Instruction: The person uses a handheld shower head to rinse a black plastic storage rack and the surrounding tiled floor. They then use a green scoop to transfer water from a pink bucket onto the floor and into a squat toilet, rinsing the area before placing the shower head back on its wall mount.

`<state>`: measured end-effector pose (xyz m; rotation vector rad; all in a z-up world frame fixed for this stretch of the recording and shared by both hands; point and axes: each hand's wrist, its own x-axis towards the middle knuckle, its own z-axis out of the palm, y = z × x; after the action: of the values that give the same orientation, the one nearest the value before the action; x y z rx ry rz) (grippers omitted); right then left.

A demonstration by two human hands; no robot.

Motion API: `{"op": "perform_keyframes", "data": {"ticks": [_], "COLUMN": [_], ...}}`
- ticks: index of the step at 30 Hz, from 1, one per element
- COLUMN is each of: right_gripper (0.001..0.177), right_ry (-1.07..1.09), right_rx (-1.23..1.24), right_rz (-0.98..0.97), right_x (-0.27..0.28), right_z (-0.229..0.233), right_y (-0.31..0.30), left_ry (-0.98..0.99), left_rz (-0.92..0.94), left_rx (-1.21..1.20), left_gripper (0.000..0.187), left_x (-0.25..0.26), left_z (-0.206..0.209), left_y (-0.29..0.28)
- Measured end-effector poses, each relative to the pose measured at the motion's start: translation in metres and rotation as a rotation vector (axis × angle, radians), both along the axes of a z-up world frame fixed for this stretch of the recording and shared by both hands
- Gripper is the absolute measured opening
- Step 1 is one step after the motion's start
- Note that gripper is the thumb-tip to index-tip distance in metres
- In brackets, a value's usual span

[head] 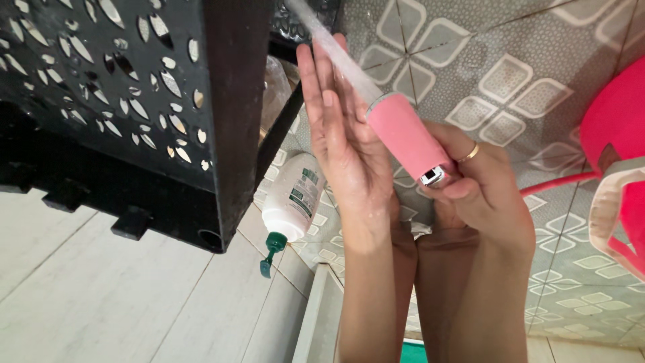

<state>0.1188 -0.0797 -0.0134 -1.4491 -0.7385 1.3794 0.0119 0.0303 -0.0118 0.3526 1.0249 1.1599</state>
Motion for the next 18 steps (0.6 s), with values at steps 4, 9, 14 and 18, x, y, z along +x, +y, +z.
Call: {"op": "perform_keyframes", "data": {"ticks": [4,9,14,18], "right_gripper": [0.078,0.083,0.086,0.087], "right_ry": [-0.005,0.08,0.077,0.123], "right_rx": [-0.031,0.011,0.037,0.059], "right_rz": [0.012,-0.036,0.012,0.01], "right_x": [0.006,0.008,0.011,0.014], "right_z": [0.001,0.002,-0.001,-0.002], "right_y": [0.004,0.001,-0.003,-0.009], "left_ry": [-0.078,-0.114,-0.111,-0.171], "left_rz": [0.038,0.056,0.04,0.052], "left_rx": [0.002,-0.01,0.0,-0.006], "left_gripper": [0.063,0.063,0.063,0.064], "left_x": [0.002,0.005,0.007,0.009], "left_z": [-0.001,0.002,0.003,0.002], "left_y": [0.002,0.006,0.006,0.002]}}
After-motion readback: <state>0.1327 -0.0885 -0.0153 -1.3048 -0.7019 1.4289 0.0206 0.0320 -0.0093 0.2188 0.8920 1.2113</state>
